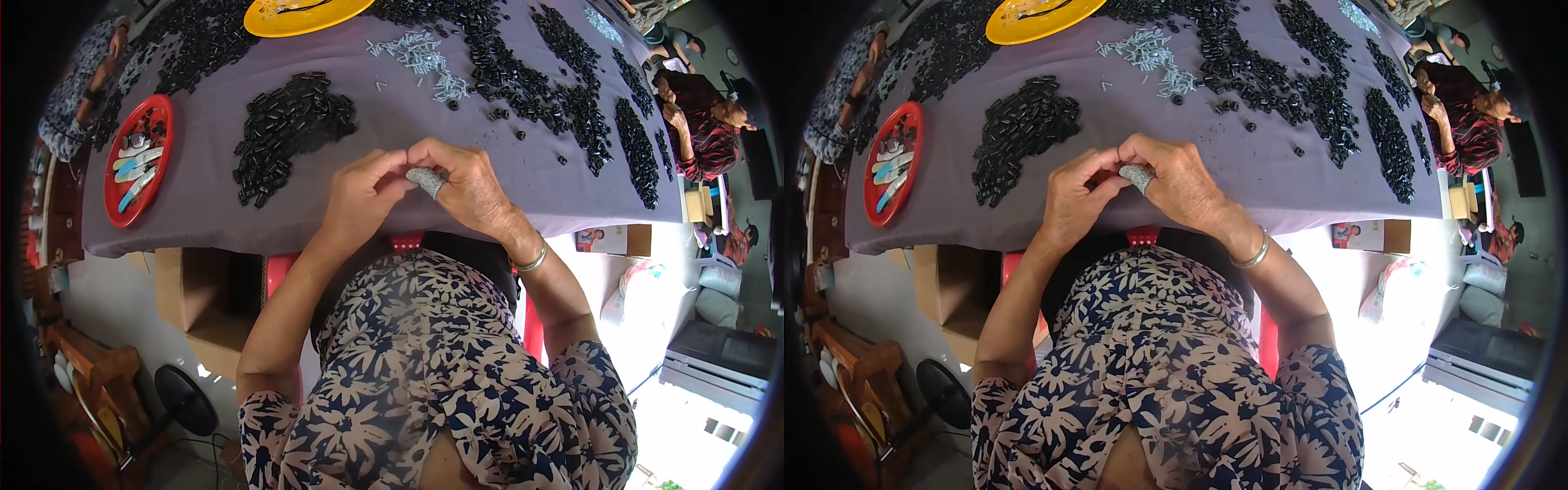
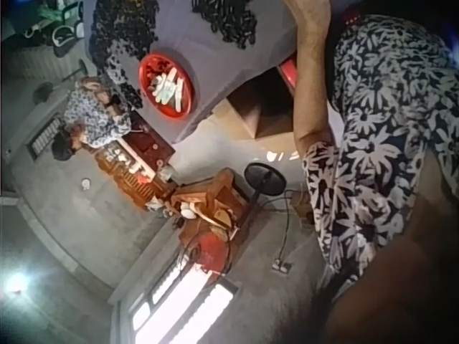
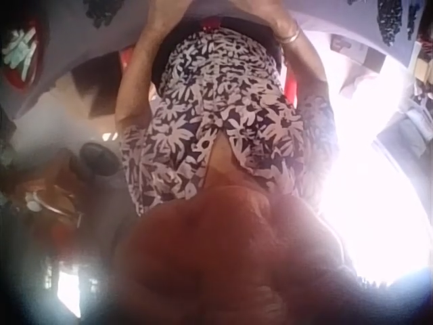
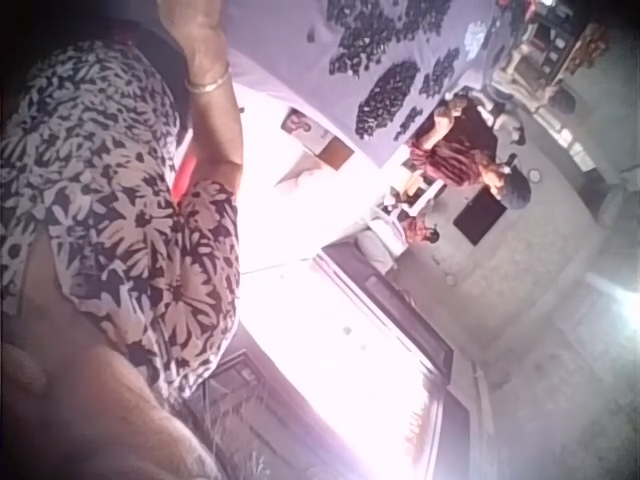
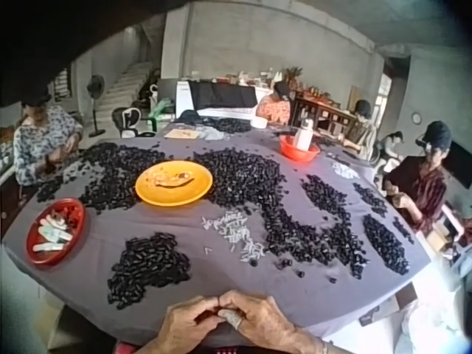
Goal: The person repeatedly picks up small plastic components and pins from piles on the table, inserts the pins into the components by hand, and places the assembled parts onto the table.
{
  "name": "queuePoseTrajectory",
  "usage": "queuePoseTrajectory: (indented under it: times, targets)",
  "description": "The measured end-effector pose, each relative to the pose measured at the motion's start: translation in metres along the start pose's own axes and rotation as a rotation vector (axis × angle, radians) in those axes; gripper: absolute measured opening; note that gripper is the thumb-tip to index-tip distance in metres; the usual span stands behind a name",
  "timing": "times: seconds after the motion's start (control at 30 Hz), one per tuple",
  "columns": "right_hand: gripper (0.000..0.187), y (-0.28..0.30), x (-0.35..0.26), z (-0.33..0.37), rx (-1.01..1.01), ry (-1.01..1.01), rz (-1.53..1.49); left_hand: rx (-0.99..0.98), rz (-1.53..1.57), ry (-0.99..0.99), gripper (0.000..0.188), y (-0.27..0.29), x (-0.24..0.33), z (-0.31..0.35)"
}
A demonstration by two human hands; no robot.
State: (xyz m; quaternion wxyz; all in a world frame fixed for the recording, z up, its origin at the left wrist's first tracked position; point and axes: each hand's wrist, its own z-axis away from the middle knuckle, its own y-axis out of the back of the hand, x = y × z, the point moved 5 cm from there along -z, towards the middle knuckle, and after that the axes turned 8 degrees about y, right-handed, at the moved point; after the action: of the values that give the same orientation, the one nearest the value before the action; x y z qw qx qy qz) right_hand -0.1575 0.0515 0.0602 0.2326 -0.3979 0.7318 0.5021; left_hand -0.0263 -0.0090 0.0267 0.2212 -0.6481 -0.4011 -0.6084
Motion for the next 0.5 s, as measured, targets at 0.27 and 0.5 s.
queuePoseTrajectory:
  times: [0.27, 0.5]
  targets:
    - [0.013, 0.018, 0.012, -0.010, 0.054, 0.089, 0.270, 0.081, -0.219, -0.090, 0.020, 0.008, -0.002, 0.000]
    - [0.011, 0.063, 0.082, -0.042, 0.145, -0.076, 0.471, -0.006, -0.034, -0.087, 0.015, 0.006, -0.002, -0.003]
